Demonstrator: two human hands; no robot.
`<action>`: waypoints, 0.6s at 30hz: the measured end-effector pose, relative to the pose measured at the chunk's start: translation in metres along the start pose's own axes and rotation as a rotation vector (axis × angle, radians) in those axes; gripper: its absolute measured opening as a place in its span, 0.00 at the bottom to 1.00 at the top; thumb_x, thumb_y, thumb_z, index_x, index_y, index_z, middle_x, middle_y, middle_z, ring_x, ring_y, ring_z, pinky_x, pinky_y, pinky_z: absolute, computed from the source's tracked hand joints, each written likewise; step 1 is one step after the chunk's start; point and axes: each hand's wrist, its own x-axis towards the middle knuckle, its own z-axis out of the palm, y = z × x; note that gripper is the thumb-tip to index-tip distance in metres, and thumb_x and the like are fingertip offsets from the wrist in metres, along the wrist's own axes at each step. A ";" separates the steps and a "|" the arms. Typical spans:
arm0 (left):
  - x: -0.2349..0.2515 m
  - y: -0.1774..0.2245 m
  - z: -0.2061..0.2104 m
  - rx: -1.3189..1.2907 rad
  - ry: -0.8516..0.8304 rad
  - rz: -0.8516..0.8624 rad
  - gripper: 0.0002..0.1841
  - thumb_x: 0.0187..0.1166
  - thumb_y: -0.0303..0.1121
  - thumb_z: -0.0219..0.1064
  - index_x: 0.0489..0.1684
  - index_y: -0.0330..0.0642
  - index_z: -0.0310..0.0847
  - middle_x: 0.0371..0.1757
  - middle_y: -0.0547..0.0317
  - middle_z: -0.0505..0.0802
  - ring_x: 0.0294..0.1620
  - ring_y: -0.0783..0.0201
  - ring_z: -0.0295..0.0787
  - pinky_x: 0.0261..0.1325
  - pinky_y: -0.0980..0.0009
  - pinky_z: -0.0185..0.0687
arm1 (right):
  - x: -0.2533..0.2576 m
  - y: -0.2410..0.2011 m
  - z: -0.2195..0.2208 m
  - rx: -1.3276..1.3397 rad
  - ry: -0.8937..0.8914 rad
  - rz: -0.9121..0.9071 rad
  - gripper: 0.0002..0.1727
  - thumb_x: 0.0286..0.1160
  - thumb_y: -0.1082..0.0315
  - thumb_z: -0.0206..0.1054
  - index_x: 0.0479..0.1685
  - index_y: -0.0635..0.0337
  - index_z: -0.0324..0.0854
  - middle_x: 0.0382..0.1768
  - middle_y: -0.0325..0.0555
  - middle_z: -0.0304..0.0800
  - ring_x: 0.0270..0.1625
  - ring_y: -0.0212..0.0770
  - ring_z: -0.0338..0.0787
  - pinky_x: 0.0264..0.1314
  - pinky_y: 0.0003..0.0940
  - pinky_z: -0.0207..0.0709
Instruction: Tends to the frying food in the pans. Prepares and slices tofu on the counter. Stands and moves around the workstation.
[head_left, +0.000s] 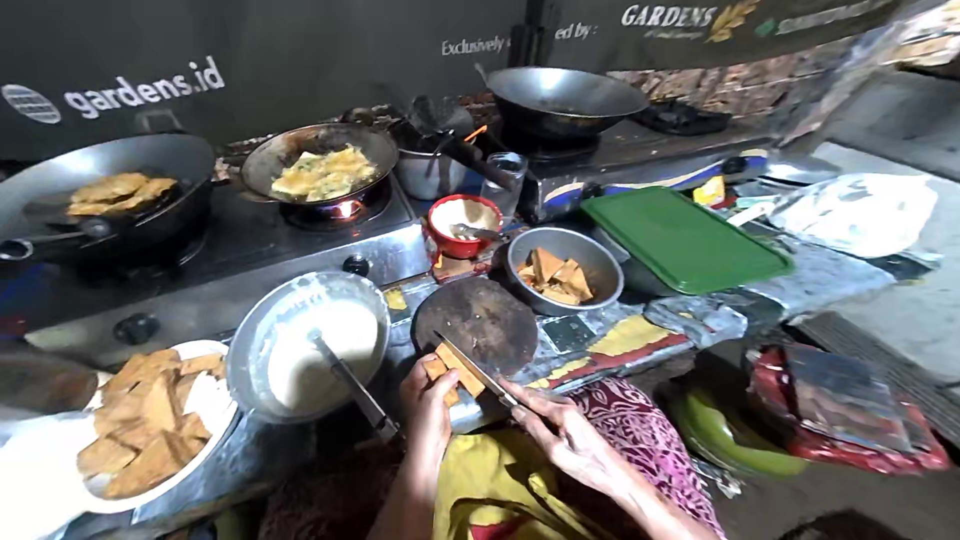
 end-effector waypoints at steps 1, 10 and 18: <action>0.002 0.000 -0.002 0.018 0.008 0.017 0.16 0.64 0.11 0.65 0.52 0.26 0.81 0.39 0.53 0.92 0.40 0.66 0.92 0.46 0.68 0.90 | -0.005 0.002 -0.001 -0.032 -0.005 -0.044 0.24 0.79 0.72 0.55 0.71 0.70 0.83 0.60 0.57 0.94 0.58 0.38 0.94 0.68 0.27 0.81; 0.012 0.001 -0.007 0.059 0.043 0.124 0.15 0.63 0.09 0.64 0.48 0.26 0.83 0.42 0.53 0.92 0.41 0.68 0.91 0.48 0.70 0.89 | -0.022 -0.007 -0.019 -0.206 -0.097 -0.060 0.25 0.76 0.73 0.54 0.71 0.67 0.83 0.50 0.58 0.96 0.48 0.45 0.95 0.59 0.32 0.85; 0.019 -0.006 -0.018 0.246 -0.086 0.363 0.12 0.59 0.12 0.67 0.40 0.24 0.87 0.60 0.41 0.90 0.62 0.63 0.88 0.63 0.69 0.86 | -0.015 -0.012 -0.032 -0.136 -0.245 0.037 0.26 0.81 0.71 0.51 0.77 0.66 0.79 0.64 0.55 0.92 0.58 0.43 0.95 0.67 0.34 0.82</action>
